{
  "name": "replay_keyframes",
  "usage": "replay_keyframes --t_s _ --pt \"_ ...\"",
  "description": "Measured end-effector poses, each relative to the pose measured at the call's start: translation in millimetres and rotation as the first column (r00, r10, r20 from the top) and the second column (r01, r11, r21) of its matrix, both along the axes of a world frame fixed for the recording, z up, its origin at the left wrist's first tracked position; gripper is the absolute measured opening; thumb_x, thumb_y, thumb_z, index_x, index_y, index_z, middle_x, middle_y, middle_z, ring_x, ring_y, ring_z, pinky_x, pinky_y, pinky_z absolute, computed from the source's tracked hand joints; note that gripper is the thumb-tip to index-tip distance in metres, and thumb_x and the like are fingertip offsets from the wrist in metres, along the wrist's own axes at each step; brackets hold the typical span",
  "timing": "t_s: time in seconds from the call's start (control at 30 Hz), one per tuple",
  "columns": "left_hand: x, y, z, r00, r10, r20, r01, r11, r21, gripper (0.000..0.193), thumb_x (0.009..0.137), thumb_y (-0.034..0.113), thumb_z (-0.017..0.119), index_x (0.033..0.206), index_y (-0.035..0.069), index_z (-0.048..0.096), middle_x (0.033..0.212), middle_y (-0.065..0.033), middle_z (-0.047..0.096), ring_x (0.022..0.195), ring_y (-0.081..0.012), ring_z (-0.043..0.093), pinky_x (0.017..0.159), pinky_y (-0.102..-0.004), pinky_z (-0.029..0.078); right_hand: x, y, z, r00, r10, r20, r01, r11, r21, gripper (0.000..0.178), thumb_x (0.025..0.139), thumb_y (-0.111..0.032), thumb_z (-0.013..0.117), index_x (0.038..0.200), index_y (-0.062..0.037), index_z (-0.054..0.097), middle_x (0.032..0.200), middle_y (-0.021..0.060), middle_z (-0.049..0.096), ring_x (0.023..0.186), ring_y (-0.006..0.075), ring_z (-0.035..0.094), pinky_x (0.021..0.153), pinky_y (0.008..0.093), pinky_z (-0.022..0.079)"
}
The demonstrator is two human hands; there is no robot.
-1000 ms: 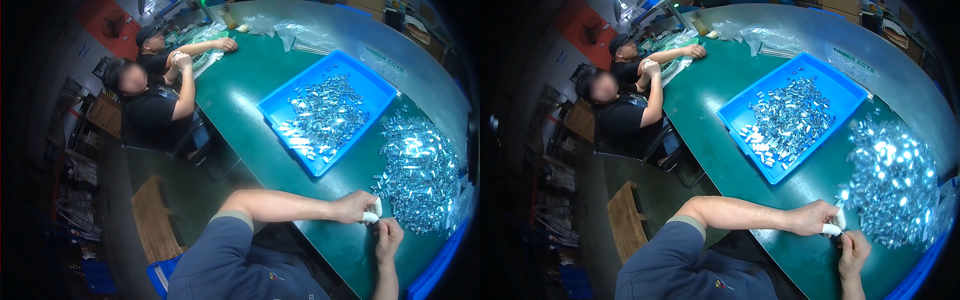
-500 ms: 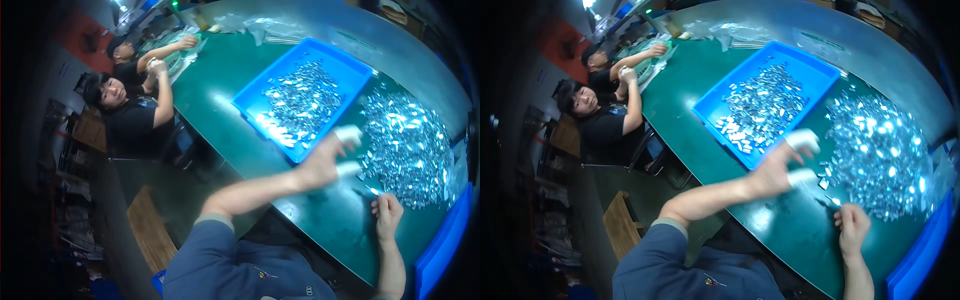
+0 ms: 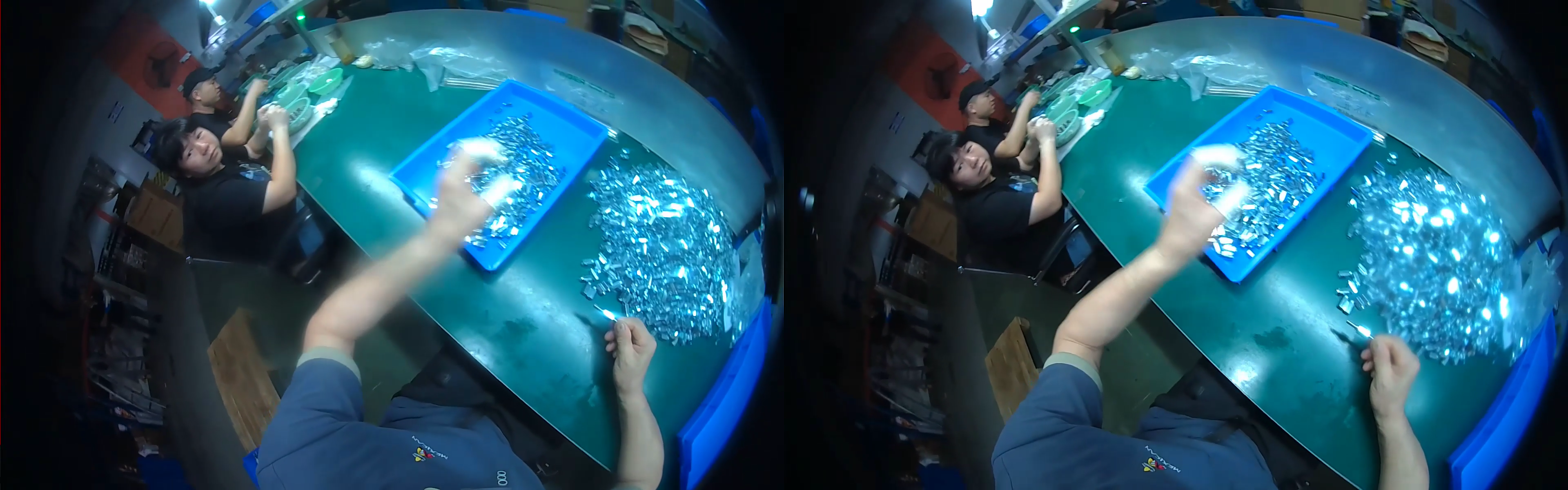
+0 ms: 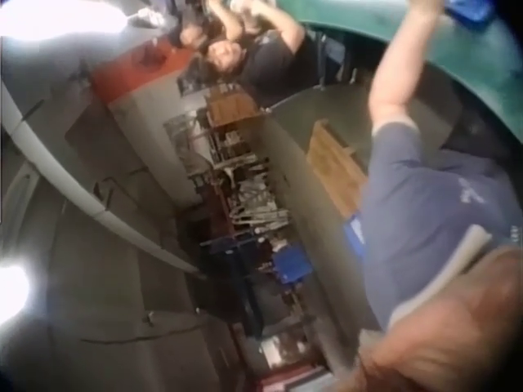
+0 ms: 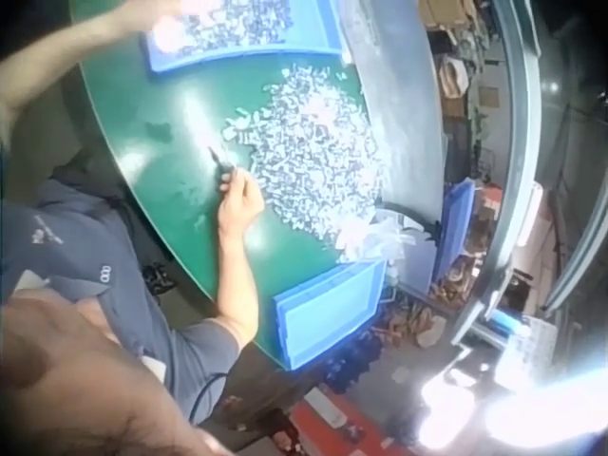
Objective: The person assembles or inspects small metal parts and white components using tweezers at a green table, taking items from a blue bin.
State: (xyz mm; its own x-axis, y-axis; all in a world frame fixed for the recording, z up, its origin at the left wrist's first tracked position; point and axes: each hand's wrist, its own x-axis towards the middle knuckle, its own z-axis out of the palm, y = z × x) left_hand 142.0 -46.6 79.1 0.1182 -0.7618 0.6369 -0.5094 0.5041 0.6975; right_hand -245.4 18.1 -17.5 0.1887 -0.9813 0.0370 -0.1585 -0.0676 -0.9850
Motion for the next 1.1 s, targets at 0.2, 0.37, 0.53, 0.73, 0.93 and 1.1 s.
replay_keyframes --t_s 0.2,0.37,0.53,0.73,0.93,1.1 --pt "-116 30 -36 0.799 -0.598 0.059 0.528 0.746 0.405 0.038 0.088 0.025 0.080 0.116 0.005 0.066 0.102 -0.0140 0.070 0.087 -0.0256 0.070 0.076 -0.0380 0.056 3 2 5 0.998 -0.069 0.012 0.069 0.998 -0.007 0.018 0.103 -0.010 0.060 0.091 0.0000 0.068 0.075 0.0053 0.066 0.059 0.0079 0.056 0.053 0.0216 0.042" --pt "-141 34 -59 0.763 -0.644 -0.049 0.592 0.667 0.452 0.027 0.092 0.025 0.076 0.105 0.002 0.070 0.076 -0.0134 0.069 0.069 -0.0268 0.068 0.065 -0.0393 0.052 7 2 4 1.000 -0.027 -0.005 0.027 0.996 -0.085 0.018 0.101 -0.008 0.060 0.088 0.0009 0.068 0.075 0.0054 0.065 0.059 0.0087 0.055 0.054 0.0228 0.042" --pt "-146 36 -67 0.737 -0.627 -0.252 0.663 0.599 0.450 0.022 0.094 0.022 0.073 0.100 0.001 0.070 0.075 -0.0143 0.069 0.067 -0.0255 0.067 0.062 -0.0390 0.050 9 3 9 0.999 -0.019 -0.032 0.014 0.991 -0.132 0.018 0.100 -0.007 0.060 0.086 0.0018 0.067 0.074 0.0056 0.063 0.059 0.0098 0.055 0.054 0.0241 0.042" --pt "-151 40 -72 0.737 -0.660 -0.145 0.657 0.649 0.384 0.020 0.093 0.022 0.074 0.098 0.003 0.069 0.074 -0.0140 0.067 0.067 -0.0288 0.066 0.063 -0.0406 0.050 10 4 11 0.995 0.013 -0.099 -0.036 0.972 -0.234 0.023 0.102 -0.009 0.058 0.084 0.0018 0.066 0.072 0.0055 0.062 0.057 0.0098 0.054 0.053 0.0245 0.041" --pt "-160 38 -86 0.786 -0.617 -0.032 0.612 0.771 0.173 0.020 0.090 0.021 0.077 0.095 0.004 0.068 0.070 -0.0146 0.062 0.065 -0.0348 0.063 0.061 -0.0432 0.048 1 1 6 0.992 0.049 -0.116 -0.048 0.999 0.010 0.039 0.107 -0.021 0.054 0.076 0.0008 0.063 0.068 0.0049 0.061 0.054 0.0091 0.053 0.049 0.0245 0.040" --pt "-156 44 -76 0.792 -0.600 -0.110 0.603 0.743 0.291 0.018 0.090 0.020 0.077 0.095 0.004 0.069 0.072 -0.0148 0.065 0.066 -0.0324 0.066 0.060 -0.0423 0.048 2 1 1 0.998 0.048 -0.042 -0.048 0.999 0.006 0.036 0.107 -0.021 0.055 0.080 0.0002 0.063 0.068 0.0041 0.061 0.057 0.0084 0.054 0.052 0.0235 0.042"
